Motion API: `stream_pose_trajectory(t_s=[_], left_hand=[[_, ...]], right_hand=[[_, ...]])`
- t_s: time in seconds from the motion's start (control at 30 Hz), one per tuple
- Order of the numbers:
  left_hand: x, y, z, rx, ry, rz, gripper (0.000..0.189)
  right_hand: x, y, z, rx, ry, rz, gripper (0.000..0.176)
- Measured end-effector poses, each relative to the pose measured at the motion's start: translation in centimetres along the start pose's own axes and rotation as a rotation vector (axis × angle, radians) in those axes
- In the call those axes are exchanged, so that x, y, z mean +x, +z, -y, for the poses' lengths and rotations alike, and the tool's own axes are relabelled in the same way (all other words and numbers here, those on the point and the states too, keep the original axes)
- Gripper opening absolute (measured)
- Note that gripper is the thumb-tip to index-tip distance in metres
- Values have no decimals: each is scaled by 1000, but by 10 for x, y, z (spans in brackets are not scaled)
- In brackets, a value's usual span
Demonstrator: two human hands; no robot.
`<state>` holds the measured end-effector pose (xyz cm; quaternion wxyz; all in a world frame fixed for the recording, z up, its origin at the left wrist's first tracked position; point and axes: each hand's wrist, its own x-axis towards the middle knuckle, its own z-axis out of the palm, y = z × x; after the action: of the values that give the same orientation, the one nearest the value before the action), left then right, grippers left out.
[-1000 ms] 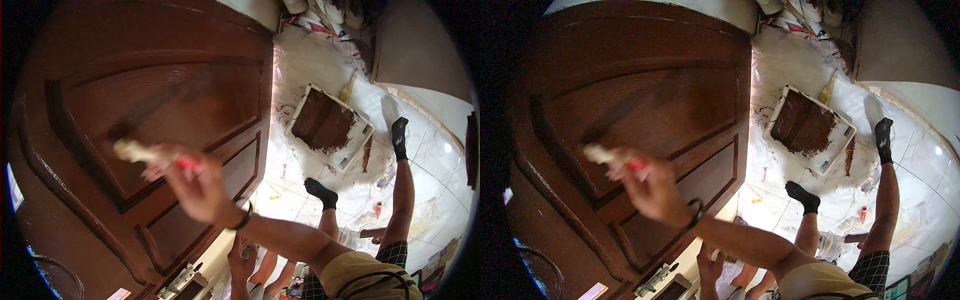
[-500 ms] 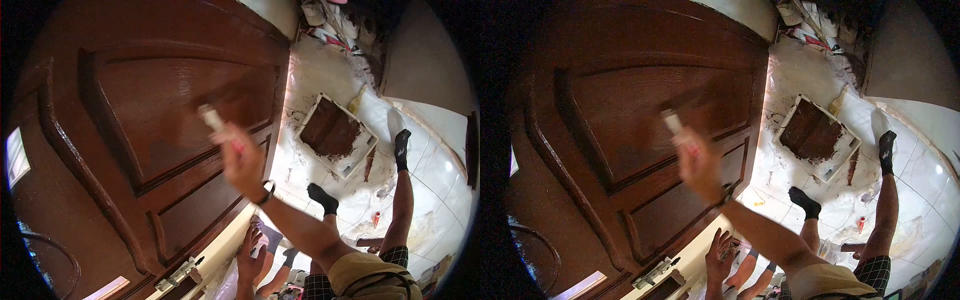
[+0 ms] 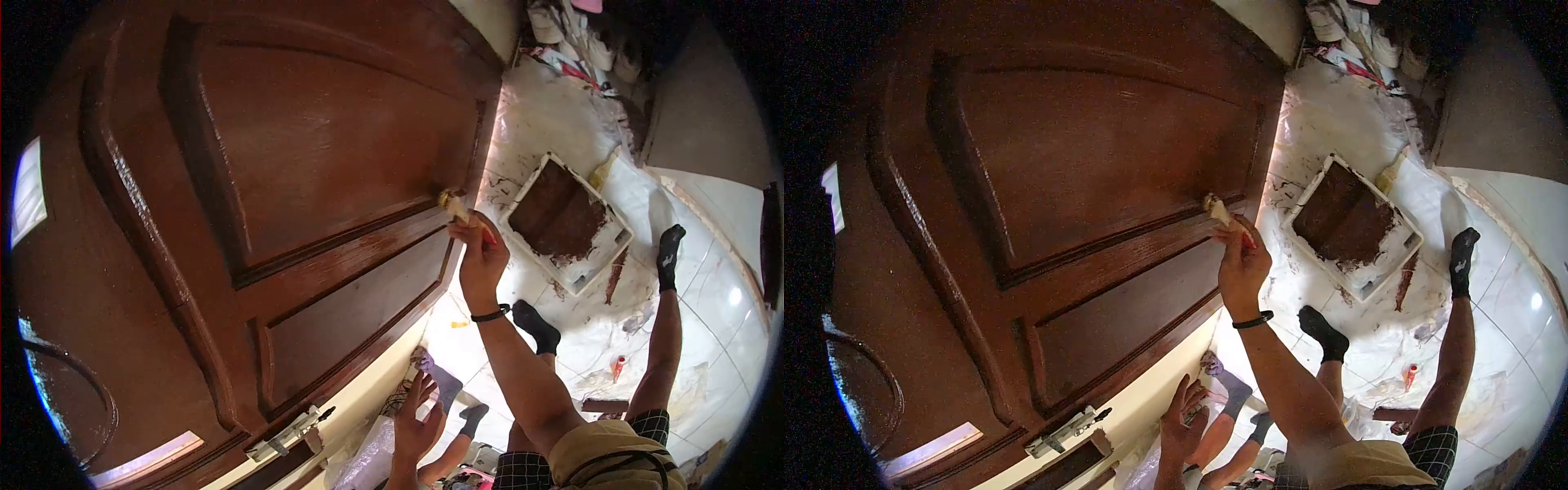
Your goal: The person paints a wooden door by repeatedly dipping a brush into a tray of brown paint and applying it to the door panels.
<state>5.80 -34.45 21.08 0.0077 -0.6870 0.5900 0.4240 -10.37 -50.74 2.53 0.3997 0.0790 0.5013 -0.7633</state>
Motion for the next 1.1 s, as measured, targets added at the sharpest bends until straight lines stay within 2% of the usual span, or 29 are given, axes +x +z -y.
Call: stream_pose_trajectory(t_s=[0.07, 0.13, 0.2, 0.27, 0.37, 0.4, 0.47, 0.5, 0.53, 0.6, 0.63, 0.73, 0.83, 0.87, 0.93, 0.97, 1.1], left_hand=[[-4, -3, -1, -12, -39, 18, 70], [-6, -9, -1, -10, -32, -4, 69], [-7, -13, 0, -3, 17, -65, 67], [-10, -22, -2, 96, 2, -32, 68], [-16, -25, 11, 131, 1, -37, 67], [-17, -26, 17, 125, 7, -51, 67], [-13, -24, 1, 51, 6, -78, 67], [-14, -22, -5, 9, 1, -90, 67], [-15, -22, -4, 11, 3, -89, 68], [-16, -24, -1, 25, 15, -82, 69], [-16, -28, 4, 46, 26, -64, 70], [-21, -34, 8, 94, 28, -41, 71], [-20, -33, 1, 72, 15, -84, 71], [-21, -32, 3, 39, 12, -85, 71], [-23, -25, 2, 10, 2, -83, 71], [-23, -24, -2, 19, -2, -82, 71], [-24, -22, -2, 16, 29, -86, 73]], right_hand=[[-9, 16, -8, -218, -153, 19, 23], [-36, 53, 30, -372, -368, 183, 24], [-68, 92, 76, -191, -447, 243, 25], [-92, 110, 107, 81, -415, 330, 26], [-99, 102, 133, 121, -426, 427, 27], [-105, 102, 126, 255, -347, 394, 27], [-93, 79, 130, 172, -197, 431, 26], [-87, 80, 128, 57, -207, 331, 25], [-81, 84, 114, -79, -330, 243, 25], [-86, 92, 96, -87, -497, 340, 28], [-102, 102, 101, -85, -472, 333, 31], [-112, 108, 119, -64, -611, 514, 28], [-106, 83, 120, 18, -523, 556, 36], [-94, 75, 123, -20, -556, 603, 39], [-78, 86, 137, -113, -765, 434, 40], [-73, 90, 139, -218, -780, 459, 41], [-86, 97, 110, -226, -865, 705, 45]])
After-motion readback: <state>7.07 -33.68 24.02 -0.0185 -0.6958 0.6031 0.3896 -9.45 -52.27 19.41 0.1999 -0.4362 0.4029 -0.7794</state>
